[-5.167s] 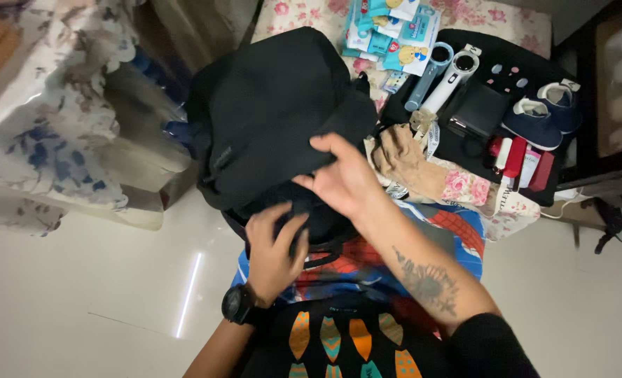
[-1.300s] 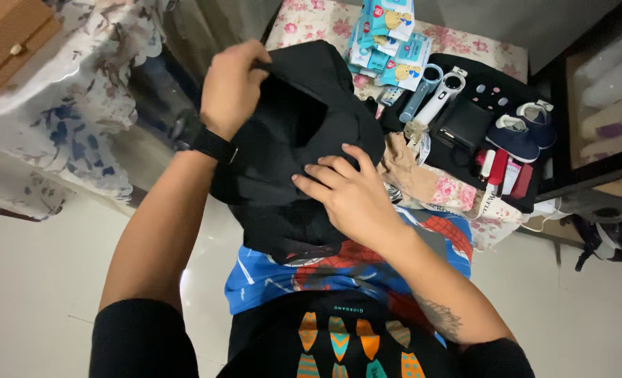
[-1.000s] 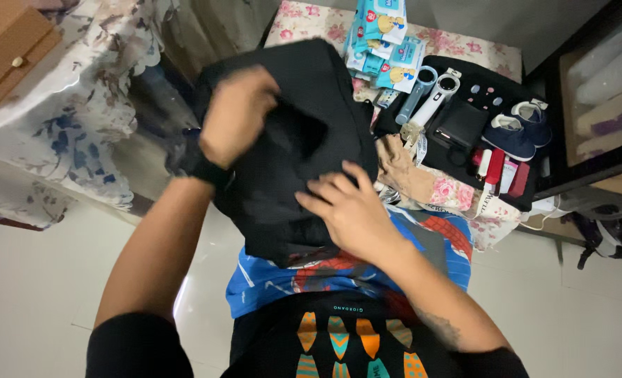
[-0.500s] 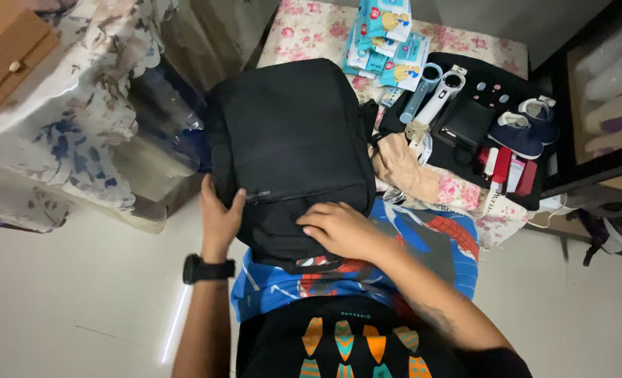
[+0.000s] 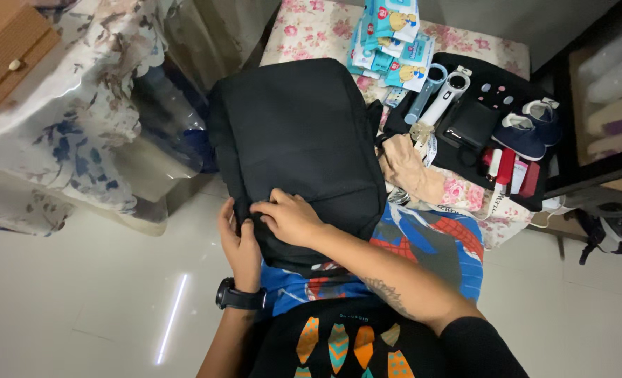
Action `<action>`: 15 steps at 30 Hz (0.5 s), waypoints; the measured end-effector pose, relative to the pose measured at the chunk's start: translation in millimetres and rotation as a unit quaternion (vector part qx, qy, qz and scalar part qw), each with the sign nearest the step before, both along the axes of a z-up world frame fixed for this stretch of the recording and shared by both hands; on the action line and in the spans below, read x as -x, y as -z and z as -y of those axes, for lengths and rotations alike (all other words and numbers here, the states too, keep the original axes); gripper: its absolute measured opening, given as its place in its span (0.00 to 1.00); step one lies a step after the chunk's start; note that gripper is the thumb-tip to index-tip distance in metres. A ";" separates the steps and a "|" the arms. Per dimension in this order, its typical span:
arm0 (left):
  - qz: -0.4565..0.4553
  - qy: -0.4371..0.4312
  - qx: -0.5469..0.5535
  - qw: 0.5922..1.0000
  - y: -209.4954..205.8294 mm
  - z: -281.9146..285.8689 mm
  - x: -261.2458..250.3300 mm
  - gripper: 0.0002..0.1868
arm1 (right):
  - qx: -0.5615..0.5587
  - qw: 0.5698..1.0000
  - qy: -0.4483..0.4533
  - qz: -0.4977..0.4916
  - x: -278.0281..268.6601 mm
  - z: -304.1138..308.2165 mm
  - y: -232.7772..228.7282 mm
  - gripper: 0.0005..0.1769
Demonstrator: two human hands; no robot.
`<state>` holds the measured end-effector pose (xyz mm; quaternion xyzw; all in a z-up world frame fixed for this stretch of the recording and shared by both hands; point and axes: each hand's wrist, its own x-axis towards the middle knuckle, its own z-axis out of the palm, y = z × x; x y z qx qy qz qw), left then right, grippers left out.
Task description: The person wipes the exterior of a black backpack with a cloth, then opens and closes its compartments. They also open a small wooden jewelry box and briefly handle the contents.
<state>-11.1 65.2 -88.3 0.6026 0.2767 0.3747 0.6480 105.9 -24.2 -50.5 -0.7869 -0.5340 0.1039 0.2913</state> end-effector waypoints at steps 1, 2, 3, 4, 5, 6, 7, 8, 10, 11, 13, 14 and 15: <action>0.002 0.000 0.015 1.000 -1.7 0.2 -0.6 0.28 | -0.001 1.000 0.010 -0.011 -0.9 -0.6 0.4 0.14; 0.000 -0.001 0.007 1.000 -2.8 0.8 -0.9 0.27 | 0.008 1.000 0.009 -0.025 -2.2 -0.3 0.0 0.13; -0.002 -0.003 -0.002 1.000 -3.4 1.3 -0.9 0.26 | 0.017 0.999 0.007 -0.039 -3.5 0.4 -0.7 0.13; -0.004 -0.006 -0.010 1.000 -3.4 2.1 0.0 0.25 | 0.026 0.998 0.004 -0.054 -4.3 1.0 -1.3 0.13; -0.020 -0.009 -0.031 0.999 -3.0 3.2 0.8 0.24 | 0.015 0.999 0.000 -0.037 -4.7 2.0 -2.1 0.13; -0.036 -0.014 -0.052 0.998 -3.0 4.2 1.8 0.23 | 0.003 1.000 -0.006 -0.021 -5.4 2.6 -3.3 0.14; -0.052 -0.019 -0.074 0.996 -3.0 5.5 2.6 0.22 | -0.009 1.000 -0.011 -0.004 -5.8 3.2 -4.7 0.15; -0.068 -0.026 -0.095 0.993 -3.4 6.0 2.3 0.23 | 0.005 1.000 -0.001 -0.012 -6.6 2.7 -6.2 0.14; -0.101 -0.039 -0.135 0.985 -4.0 7.8 0.6 0.23 | 0.034 0.999 0.022 -0.030 -7.9 2.7 -8.2 0.14; -0.094 -0.035 -0.150 0.984 -3.9 8.9 -0.7 0.24 | 0.021 0.999 0.035 -0.036 -8.2 2.9 -8.4 0.12; -0.080 -0.027 -0.180 0.980 -3.3 11.3 -1.3 0.26 | -0.007 0.997 0.062 -0.050 -8.3 3.3 -7.8 0.08; -0.082 -0.031 -0.173 0.981 -3.1 10.9 -1.5 0.26 | 0.015 0.997 0.069 -0.038 -9.1 3.2 -7.5 0.08; -0.084 -0.034 -0.166 0.982 -2.8 10.3 -1.0 0.27 | 0.038 0.996 0.077 -0.025 -10.6 4.1 -7.3 0.09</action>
